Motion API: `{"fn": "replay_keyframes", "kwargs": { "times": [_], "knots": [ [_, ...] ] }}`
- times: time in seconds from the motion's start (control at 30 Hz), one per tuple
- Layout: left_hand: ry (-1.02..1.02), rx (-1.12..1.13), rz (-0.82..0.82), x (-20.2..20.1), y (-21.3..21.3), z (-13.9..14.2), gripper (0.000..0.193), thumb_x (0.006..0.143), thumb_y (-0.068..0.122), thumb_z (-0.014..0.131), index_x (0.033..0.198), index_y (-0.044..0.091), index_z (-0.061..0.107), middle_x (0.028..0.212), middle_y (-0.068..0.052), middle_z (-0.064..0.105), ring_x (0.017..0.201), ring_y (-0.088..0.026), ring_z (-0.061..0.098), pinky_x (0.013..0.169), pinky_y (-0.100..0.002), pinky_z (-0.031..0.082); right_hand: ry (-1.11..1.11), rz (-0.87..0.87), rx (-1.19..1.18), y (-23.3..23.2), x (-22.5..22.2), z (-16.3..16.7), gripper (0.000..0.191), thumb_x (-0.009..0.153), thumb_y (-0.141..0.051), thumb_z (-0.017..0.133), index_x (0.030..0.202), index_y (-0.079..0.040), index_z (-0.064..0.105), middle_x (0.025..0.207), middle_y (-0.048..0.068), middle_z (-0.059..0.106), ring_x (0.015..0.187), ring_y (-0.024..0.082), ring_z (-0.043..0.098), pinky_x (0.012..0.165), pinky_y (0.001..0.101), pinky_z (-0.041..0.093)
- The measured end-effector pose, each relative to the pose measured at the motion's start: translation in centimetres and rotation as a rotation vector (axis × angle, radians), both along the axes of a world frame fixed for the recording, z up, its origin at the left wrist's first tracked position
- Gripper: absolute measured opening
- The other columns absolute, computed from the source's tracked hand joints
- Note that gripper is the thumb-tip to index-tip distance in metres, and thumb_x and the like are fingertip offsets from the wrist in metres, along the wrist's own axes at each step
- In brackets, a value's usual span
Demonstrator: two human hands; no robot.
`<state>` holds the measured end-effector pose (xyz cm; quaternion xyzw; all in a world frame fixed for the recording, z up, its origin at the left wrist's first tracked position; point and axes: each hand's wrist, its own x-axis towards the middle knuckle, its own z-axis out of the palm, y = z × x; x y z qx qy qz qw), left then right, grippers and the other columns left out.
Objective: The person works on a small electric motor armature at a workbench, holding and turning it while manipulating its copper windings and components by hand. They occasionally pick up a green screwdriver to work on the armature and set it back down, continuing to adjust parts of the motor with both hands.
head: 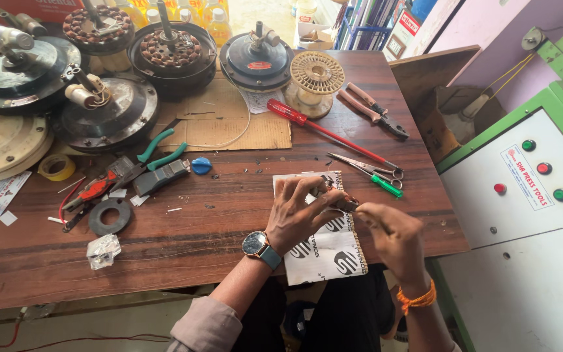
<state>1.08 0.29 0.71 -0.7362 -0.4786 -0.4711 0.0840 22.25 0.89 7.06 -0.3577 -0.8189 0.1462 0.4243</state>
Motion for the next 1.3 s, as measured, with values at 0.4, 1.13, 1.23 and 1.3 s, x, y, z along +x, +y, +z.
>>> {"fn": "replay_keyframes", "kwargs": {
  "times": [0.4,1.13,1.23,1.3],
  "knots": [
    [0.21,0.09,-0.087,-0.8,-0.6,-0.4,0.047,0.087,0.032,0.08,0.129,0.046,0.066,0.131,0.004,0.048,0.132,-0.02,0.045,0.1,-0.039,0.042,-0.115,-0.116,0.039,-1.7,-1.9,-3.1,0.009,0.093,-0.004,0.072,0.102,-0.005,0.073,0.075,0.007,0.07,0.055,0.014,0.062,0.049,0.0317,0.048],
    [-0.286,-0.016,-0.206,-0.8,0.1,-0.7,0.016,0.085,0.014,0.081,0.088,0.011,0.066,0.126,-0.003,0.061,0.119,-0.023,0.056,0.101,-0.041,0.048,0.023,-0.052,-0.203,-0.1,-3.5,0.8,0.012,0.09,-0.016,0.075,0.096,-0.006,0.076,0.067,-0.001,0.067,0.049,0.004,0.045,0.043,0.0247,0.033],
    [-0.288,0.023,-0.19,-0.8,0.2,-0.3,0.016,0.081,0.009,0.079,0.087,0.01,0.064,0.125,-0.004,0.062,0.118,-0.025,0.057,0.1,-0.041,0.048,0.031,-0.093,-0.235,1.2,-4.9,2.0,0.013,0.089,-0.014,0.076,0.098,-0.004,0.076,0.063,-0.003,0.062,0.051,0.003,0.042,0.045,0.0253,0.032],
    [-0.28,0.027,-0.169,-0.6,0.2,-0.1,0.017,0.08,0.008,0.08,0.087,0.01,0.065,0.123,-0.002,0.062,0.116,-0.024,0.057,0.1,-0.041,0.047,0.046,-0.105,-0.268,1.9,-5.0,2.4,0.014,0.089,-0.014,0.077,0.098,-0.003,0.076,0.06,-0.003,0.058,0.053,0.002,0.042,0.046,0.024,0.035]
  ]
}}
